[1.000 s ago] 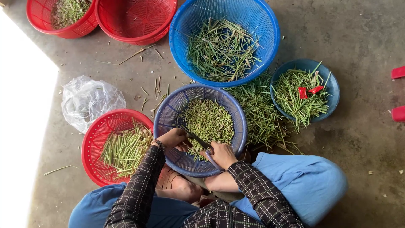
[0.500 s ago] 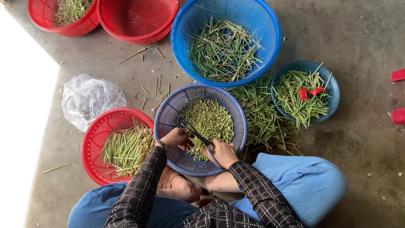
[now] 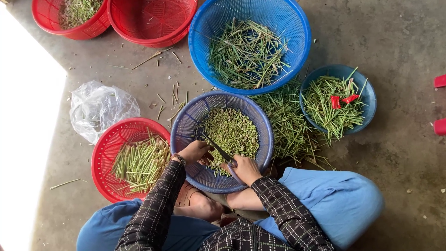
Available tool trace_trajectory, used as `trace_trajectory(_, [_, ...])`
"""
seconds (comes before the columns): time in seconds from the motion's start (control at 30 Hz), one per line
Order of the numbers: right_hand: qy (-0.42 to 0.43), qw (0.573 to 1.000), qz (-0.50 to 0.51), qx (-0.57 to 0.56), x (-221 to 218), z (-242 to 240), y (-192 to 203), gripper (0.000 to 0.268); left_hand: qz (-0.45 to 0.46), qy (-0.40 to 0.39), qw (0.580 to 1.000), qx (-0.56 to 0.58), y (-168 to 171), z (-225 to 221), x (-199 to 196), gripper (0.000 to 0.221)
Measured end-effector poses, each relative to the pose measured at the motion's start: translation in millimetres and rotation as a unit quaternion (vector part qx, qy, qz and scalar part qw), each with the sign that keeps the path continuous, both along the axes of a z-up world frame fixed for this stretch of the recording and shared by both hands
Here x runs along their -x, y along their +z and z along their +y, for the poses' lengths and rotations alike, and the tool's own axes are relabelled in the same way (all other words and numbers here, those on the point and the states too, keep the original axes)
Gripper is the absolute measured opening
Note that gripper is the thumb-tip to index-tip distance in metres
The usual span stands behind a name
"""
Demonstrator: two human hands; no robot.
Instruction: Cutting green vegetable stalks into small pieces using a knife over a basket
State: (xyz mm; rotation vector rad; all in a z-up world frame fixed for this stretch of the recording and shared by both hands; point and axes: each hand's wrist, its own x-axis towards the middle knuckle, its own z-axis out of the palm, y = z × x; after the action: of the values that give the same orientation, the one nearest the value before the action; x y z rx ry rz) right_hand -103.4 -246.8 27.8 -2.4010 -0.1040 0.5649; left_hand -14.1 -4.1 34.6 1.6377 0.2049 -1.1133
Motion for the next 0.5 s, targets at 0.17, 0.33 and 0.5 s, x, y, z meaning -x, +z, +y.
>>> trace_trajectory(0.17, [0.017, 0.999, 0.050, -0.011, -2.7, -2.0, 27.9, 0.070, -0.117, -0.092, 0.973, -0.175, -6.7, -11.9, 2.5, 0.029])
trace_trajectory(0.33, [0.038, 0.998, 0.052, 0.008, 0.5, -0.2, 8.1, 0.039, -0.115, -0.052, 0.987, -0.099, -1.3, -12.1, 9.0, 0.031])
trace_trajectory(0.5, [-0.123, 0.991, 0.009, -0.061, 1.5, -4.1, -11.3, 0.057, -0.263, -0.318, 0.832, -0.372, -142.8, 42.2, -2.5, 0.027])
